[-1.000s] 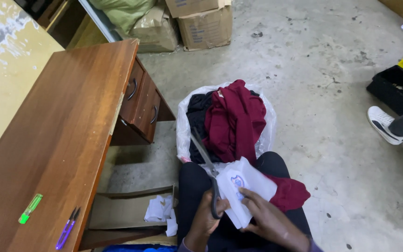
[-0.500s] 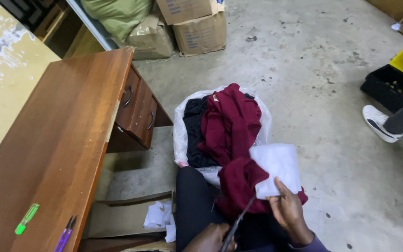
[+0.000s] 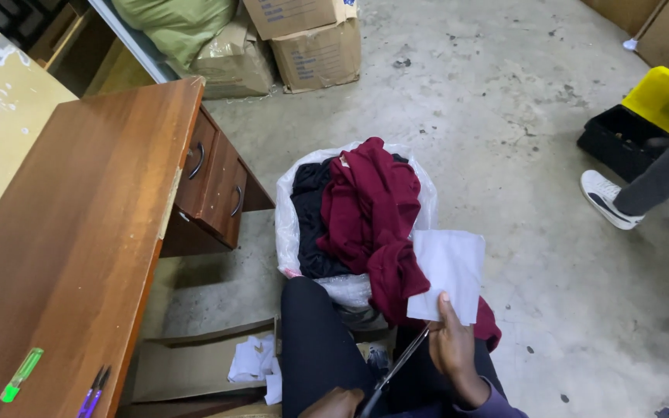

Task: Trimming excess embroidery backing from the inside of a sweatshirt using scissors in a factory setting.

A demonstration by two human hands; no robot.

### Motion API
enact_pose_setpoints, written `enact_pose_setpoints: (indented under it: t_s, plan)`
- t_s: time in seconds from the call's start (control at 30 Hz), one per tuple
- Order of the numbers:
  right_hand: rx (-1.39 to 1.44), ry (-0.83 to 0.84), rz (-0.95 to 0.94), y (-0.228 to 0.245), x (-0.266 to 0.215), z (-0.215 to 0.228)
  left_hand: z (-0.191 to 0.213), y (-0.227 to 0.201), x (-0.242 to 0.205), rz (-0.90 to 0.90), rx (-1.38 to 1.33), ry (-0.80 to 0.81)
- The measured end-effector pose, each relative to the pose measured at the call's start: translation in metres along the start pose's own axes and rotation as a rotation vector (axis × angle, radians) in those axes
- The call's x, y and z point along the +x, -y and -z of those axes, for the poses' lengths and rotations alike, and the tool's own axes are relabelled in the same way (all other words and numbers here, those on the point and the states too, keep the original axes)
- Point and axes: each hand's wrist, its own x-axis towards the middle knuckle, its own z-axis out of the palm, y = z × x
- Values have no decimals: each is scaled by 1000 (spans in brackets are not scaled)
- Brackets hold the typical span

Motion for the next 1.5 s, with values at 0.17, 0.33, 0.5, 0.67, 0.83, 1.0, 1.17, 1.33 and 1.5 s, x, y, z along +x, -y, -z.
enact_pose_setpoints:
  t_s: [0.17,0.33,0.5,0.67,0.83,1.0,1.17,1.33,1.5]
  plan:
    - [-589,139,705,-79,20,11,-10,3,0,31,-113,-140]
    - [617,-34,17,-14,-8,-27,-38,11,26,158,-195,-233]
    - [376,-34,-48,-40,-19,-26,-32,-24,19,179,-245,-286]
    - [53,46,37,-59,-34,-20,-25,-46,21,154,-319,-421]
    - [177,58,-44,-78,-37,-14,-42,-28,48,118,-276,-611]
    - [113,118,73,-99,-38,-10,-33,-39,40,1,-298,-653]
    - [88,180,175,-108,-38,-5,-23,-54,24,-81,-328,-648]
    - [-47,252,273,-121,-34,2,-14,-62,15,-79,-412,-610]
    - [-24,295,216,-127,-38,2,4,-80,-13,-118,-595,-562]
